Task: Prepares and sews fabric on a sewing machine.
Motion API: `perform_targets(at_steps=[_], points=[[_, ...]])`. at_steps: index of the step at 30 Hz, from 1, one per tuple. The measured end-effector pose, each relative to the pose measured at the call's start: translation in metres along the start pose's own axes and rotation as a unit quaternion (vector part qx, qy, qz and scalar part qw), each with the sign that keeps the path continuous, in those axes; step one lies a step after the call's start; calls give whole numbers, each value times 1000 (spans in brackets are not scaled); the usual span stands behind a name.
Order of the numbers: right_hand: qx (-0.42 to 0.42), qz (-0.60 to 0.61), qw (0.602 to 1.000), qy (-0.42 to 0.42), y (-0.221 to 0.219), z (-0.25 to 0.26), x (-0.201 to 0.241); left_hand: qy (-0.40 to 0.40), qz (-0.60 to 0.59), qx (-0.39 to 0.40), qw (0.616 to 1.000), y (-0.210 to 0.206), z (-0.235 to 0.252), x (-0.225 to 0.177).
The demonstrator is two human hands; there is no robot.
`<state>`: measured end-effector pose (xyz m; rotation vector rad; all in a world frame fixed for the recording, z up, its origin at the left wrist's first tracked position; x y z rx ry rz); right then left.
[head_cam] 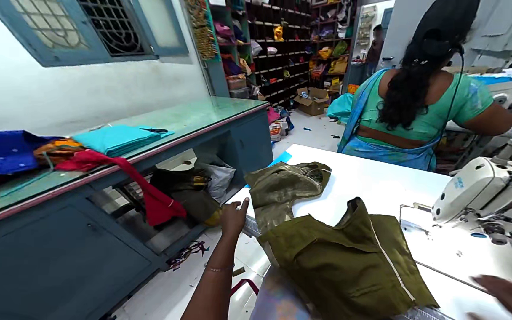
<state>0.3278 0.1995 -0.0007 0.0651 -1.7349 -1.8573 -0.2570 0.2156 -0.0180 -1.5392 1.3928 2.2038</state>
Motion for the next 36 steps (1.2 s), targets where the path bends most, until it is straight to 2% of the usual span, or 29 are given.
perform_targets(at_steps=[2, 3, 6, 8, 11, 13, 14, 15, 17, 19, 20, 21, 22, 23, 24, 25, 26, 27, 29, 32, 34, 36], points=[[40, 56, 991, 119, -27, 1, 53, 21, -64, 32, 997, -18, 22, -4], [42, 44, 986, 154, -41, -1, 73, 32, -91, 43, 994, -26, 29, -9], [9, -33, 988, 148, -83, 2, 87, 72, -206, 65, 974, -46, 36, -32], [-68, -66, 986, 138, -93, 9, 82, 86, -271, 53, 957, -59, 41, -44], [-65, -52, 987, 138, -87, 18, 94, 44, -289, 50, 955, -52, 44, -74], [-74, -53, 983, 159, -77, 27, 107, -21, -253, 94, 963, -35, 44, -95], [-35, -56, 985, 160, -72, 32, 112, -44, -230, 122, 965, -26, 42, -104], [52, -50, 987, 145, -66, 38, 119, -63, -207, 145, 965, -16, 37, -112], [264, -23, 957, 121, -47, 51, 135, -91, -169, 192, 963, 3, 27, -126], [338, 55, 926, 162, -13, 67, 158, -127, -141, 252, 949, 19, 19, -137], [331, 114, 920, 177, 10, 77, 167, -152, -124, 296, 935, 26, 16, -140], [288, 184, 924, 173, 35, 92, 171, -179, -102, 337, 919, 32, 16, -141], [207, 276, 928, 142, 59, 110, 167, -205, -70, 355, 910, 40, 15, -143], [99, 404, 905, 95, 79, 127, 158, -232, -26, 350, 907, 48, 12, -148], [-14, 536, 843, 54, 93, 143, 147, -253, 25, 328, 910, 57, 8, -153], [-100, 648, 755, 22, 100, 159, 133, -266, 84, 293, 915, 67, 4, -159], [-143, 714, 686, 1, 102, 172, 121, -269, 139, 257, 917, 74, 1, -162], [-147, 727, 670, -20, 101, 181, 114, -256, 178, 233, 921, 80, -3, -164], [-116, 667, 734, -61, 88, 185, 110, -217, 224, 202, 929, 87, -17, -169], [-44, 519, 849, -85, 57, 169, 125, -221, 213, 182, 934, 83, -50, -189], [25, 443, 896, -5, 35, 152, 150, -223, 133, 223, 940, 68, -73, -203], [80, 383, 915, 96, 22, 124, 187, -209, 7, 293, 933, 47, -95, -218]])
Point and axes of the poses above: each hand's wrist, its own z-axis towards the middle knuckle, its own y-axis out of the back of the hand, x = y × z, the point moved 6 cm from there along z, towards the middle knuckle, and after that the axes turned 3 degrees about -z, right-handed, at the moved point
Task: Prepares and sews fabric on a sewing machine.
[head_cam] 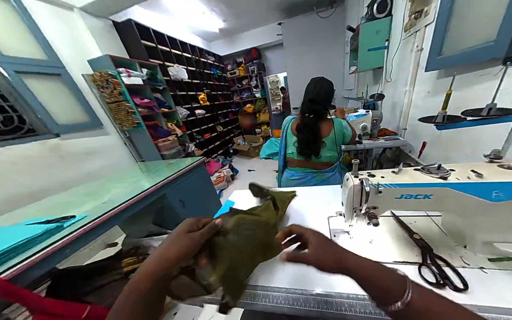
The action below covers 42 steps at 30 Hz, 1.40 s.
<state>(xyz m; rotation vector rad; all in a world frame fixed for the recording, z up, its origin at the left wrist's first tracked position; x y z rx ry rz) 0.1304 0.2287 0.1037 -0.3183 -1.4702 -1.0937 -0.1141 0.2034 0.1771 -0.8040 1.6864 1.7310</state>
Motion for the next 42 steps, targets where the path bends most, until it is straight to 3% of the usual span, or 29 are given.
perform_targets(at_steps=[3, 7, 10, 14, 17, 20, 22, 23, 26, 28, 31, 34, 37, 39, 42], points=[[20, -65, 998, 15, -43, -23, 16, -15, -155, 71, 985, -33, 7, -29], [-145, -75, 982, -90, -46, -27, 0, -15, -290, 117, 950, -53, 15, -48], [-195, -126, 964, -132, -24, -20, -16, -38, -341, 153, 927, -54, 10, -59], [-206, -185, 956, -92, 7, -14, -28, -66, -231, 133, 962, -46, 7, -61], [-234, -182, 955, -27, 29, -19, -14, -49, -90, 47, 994, -37, 7, -52], [-239, -268, 932, 46, 43, -23, 11, -49, 43, -71, 995, -28, 12, -35], [-200, -333, 920, 41, 47, -22, 25, -115, 85, -151, 978, -20, 11, -29], [-183, -351, 917, 36, 49, -21, 31, -162, 93, -153, 970, -18, 10, -29], [-192, -351, 915, 51, 59, -22, 43, -332, 26, -95, 938, -22, 8, -18], [-194, -328, 923, 56, 65, -22, 44, -397, -68, -68, 913, -27, 7, 2], [-174, -306, 935, 46, 70, -22, 42, -375, -108, -26, 920, -54, -7, 24], [-162, -300, 939, 33, 68, -23, 44, -313, -78, -60, 945, -95, -16, 37], [-156, -289, 944, 17, 68, -19, 43, -318, -93, -125, 935, -124, -20, 39], [-137, -274, 952, 1, 72, -15, 39, -318, -115, -203, 919, -123, -19, 36], [-63, -253, 965, -13, 69, -19, 31, -212, -153, -249, 933, -97, -11, 25]])
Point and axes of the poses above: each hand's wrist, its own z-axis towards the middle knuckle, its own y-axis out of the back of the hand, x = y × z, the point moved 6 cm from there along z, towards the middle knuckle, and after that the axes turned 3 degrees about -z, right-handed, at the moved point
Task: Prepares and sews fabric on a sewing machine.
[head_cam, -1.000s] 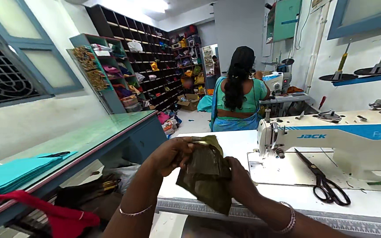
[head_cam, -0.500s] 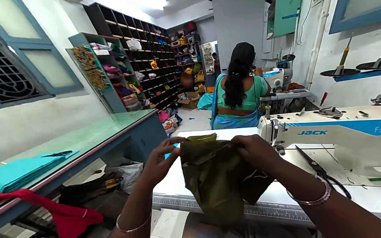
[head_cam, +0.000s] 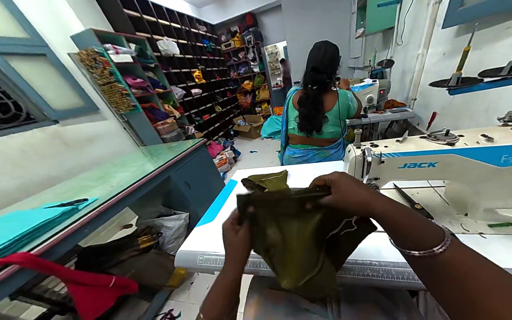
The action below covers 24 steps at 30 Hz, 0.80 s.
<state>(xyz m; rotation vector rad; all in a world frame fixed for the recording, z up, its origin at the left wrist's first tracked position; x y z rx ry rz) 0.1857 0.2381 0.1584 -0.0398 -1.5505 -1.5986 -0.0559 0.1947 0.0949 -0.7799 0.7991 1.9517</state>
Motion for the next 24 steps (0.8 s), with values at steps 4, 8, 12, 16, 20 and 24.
perform_targets(at_steps=[4, 8, 12, 16, 20, 24], points=[[86, 8, 996, -39, -23, -18, -22, -80, 118, -5, 990, 22, 42, -27], [85, 69, 991, -82, -49, -34, -54, -182, 206, 85, 958, 16, 76, -61], [70, 280, 945, -153, -79, -65, -39, -225, 236, 221, 919, -9, 112, -70], [27, 488, 853, -182, -98, -103, -25, -223, 230, 324, 890, -55, 129, -68], [-37, 318, 916, -240, -118, -144, -61, -192, 179, 426, 866, -144, 112, -42], [-16, 226, 933, -278, -139, -188, -106, -144, 173, 532, 816, -240, 63, 13]])
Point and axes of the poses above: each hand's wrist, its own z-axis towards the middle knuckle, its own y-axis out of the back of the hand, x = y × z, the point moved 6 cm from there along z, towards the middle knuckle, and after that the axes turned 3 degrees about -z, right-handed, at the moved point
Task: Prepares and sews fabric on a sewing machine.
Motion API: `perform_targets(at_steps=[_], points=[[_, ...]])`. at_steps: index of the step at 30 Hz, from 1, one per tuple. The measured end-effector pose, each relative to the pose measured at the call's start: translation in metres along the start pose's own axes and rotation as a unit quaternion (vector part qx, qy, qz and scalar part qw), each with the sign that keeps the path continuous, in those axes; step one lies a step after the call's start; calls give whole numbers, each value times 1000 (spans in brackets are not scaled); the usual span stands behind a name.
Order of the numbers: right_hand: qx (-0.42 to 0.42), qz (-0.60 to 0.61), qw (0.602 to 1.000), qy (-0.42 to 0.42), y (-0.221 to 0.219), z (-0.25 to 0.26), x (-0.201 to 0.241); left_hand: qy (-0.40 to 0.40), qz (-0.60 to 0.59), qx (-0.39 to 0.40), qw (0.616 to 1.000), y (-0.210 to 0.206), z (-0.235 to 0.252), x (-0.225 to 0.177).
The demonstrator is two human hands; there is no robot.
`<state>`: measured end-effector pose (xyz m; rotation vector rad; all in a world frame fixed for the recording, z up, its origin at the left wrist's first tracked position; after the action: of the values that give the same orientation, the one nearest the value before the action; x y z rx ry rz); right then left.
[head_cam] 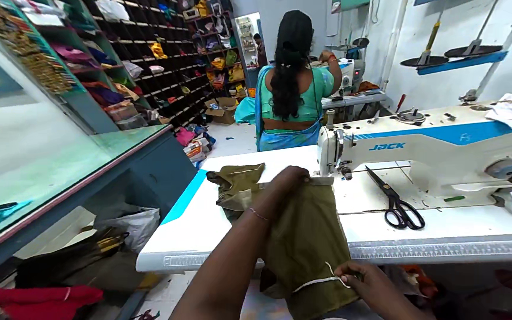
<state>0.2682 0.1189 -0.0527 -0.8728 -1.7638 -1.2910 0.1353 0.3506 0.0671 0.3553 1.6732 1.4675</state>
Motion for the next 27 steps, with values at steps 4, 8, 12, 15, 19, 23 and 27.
perform_targets(at_steps=[4, 8, 12, 15, 19, 23, 27], points=[[3, 24, 997, -79, 6, -9, -45, 6, -32, 47, 998, -78, 36, 24], [-40, 35, 992, -114, 16, -20, -67, -10, -63, -12, 998, -87, 45, 31], [6, 15, 981, -192, 17, -31, -79, 29, 5, 36, 999, -85, 43, 6], [88, -79, 972, -202, 24, -34, -79, 174, 47, 102, 978, -89, 16, -36], [109, -213, 947, -216, 64, -36, -53, 234, 67, 122, 962, -111, -24, -61], [-7, -219, 969, -116, 95, -4, -9, 223, 26, 52, 973, -134, -23, -40], [-111, -195, 974, -27, 109, 26, 11, 208, 19, 50, 977, -132, -16, -32]])
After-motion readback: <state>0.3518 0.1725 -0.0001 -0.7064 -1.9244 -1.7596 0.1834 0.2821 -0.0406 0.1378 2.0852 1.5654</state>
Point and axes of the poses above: each hand's wrist, its own z-axis towards the middle knuckle, its own y-axis out of the back of the hand, x = y × z, the point moved 6 cm from there along z, towards the middle knuckle, and after that the axes turned 3 degrees about -z, right-handed, at the moved point
